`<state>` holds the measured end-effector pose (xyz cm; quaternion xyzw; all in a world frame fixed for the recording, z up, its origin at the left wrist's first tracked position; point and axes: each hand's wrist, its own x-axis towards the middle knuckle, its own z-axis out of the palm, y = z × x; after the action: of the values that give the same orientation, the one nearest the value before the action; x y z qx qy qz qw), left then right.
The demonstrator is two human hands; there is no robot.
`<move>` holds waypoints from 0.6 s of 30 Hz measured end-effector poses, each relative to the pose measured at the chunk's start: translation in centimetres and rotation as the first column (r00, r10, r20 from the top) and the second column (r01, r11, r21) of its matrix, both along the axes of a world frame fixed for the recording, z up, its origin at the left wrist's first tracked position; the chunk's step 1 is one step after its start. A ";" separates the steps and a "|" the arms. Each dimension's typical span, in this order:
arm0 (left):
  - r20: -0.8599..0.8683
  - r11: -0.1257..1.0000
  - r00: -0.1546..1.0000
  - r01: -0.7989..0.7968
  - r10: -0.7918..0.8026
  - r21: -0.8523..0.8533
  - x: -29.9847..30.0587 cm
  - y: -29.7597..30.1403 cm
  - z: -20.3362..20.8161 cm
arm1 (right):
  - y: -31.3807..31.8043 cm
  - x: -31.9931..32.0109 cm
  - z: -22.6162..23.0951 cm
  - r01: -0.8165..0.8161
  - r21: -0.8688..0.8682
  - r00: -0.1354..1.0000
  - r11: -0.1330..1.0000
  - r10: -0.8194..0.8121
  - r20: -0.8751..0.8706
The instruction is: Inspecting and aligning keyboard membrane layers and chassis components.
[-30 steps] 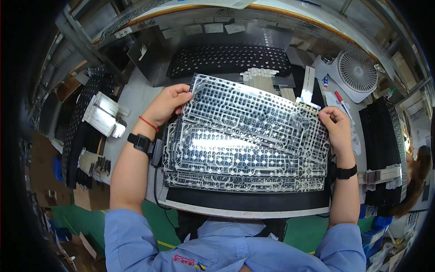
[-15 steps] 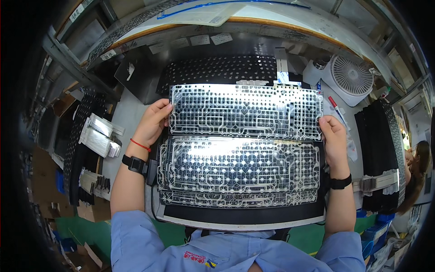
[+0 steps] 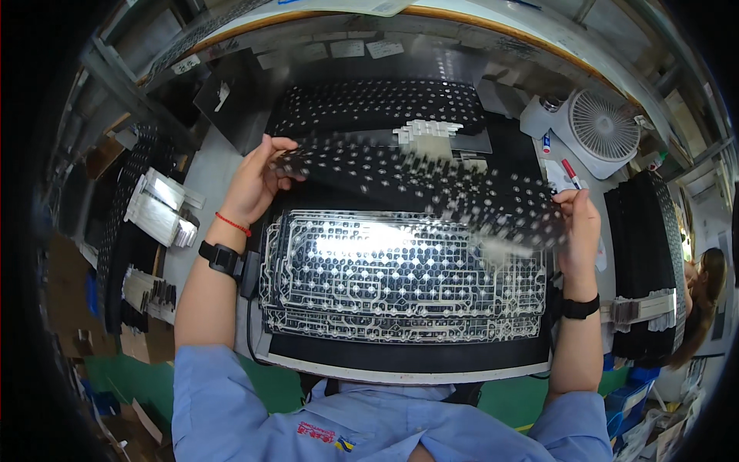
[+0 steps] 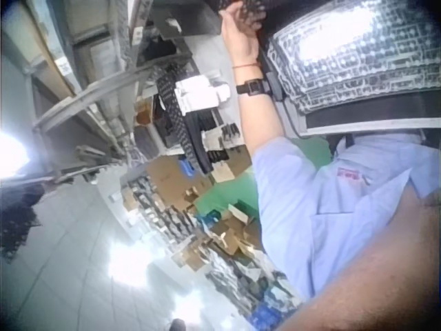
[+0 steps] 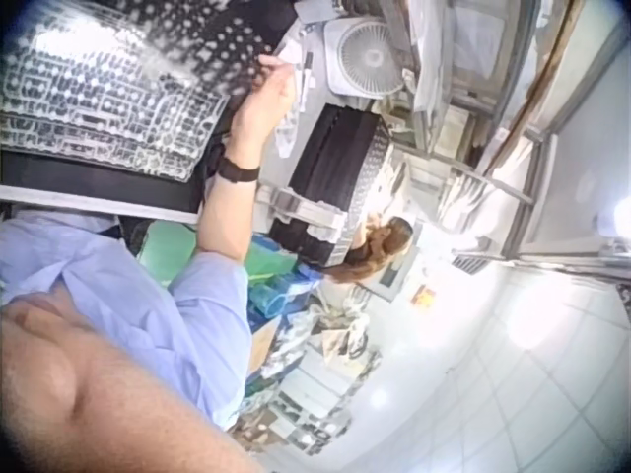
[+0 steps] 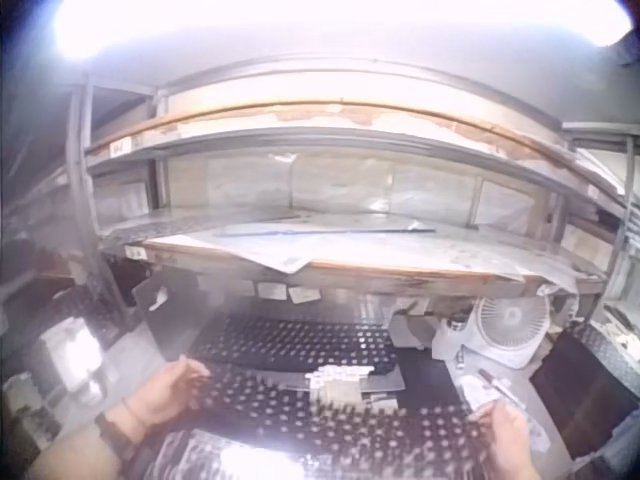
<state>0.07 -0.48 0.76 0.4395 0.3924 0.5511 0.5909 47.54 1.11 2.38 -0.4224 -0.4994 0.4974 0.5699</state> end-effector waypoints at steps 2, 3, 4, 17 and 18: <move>-0.123 0.996 0.989 -0.085 0.086 0.014 0.8 -0.2 0.1 | 0.4 0.7 -0.8 0.010 0.119 0.987 0.993 -0.029 0.159; -0.201 0.997 0.976 -0.077 0.080 0.024 1.2 -0.4 0.6 | -0.1 0.2 -0.2 -0.049 0.077 0.988 0.996 0.037 0.149; -0.198 0.996 0.976 -0.083 0.087 0.025 1.4 -0.4 0.5 | -0.4 -0.4 0.3 -0.055 0.078 0.987 0.995 0.043 0.153; -0.143 0.968 0.960 -0.248 0.242 -0.031 -2.3 1.8 -2.1 | -0.8 -1.2 1.2 -0.090 0.157 0.969 0.983 0.050 0.243; -0.144 0.968 0.960 -0.247 0.241 -0.032 -1.7 1.7 -1.9 | -0.5 -1.1 0.8 -0.096 0.166 0.964 0.981 0.050 0.263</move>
<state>-1.68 1.20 -1.10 0.4103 0.4974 0.5778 0.5005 46.39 0.56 3.20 -0.4122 -0.6267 0.4126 0.5168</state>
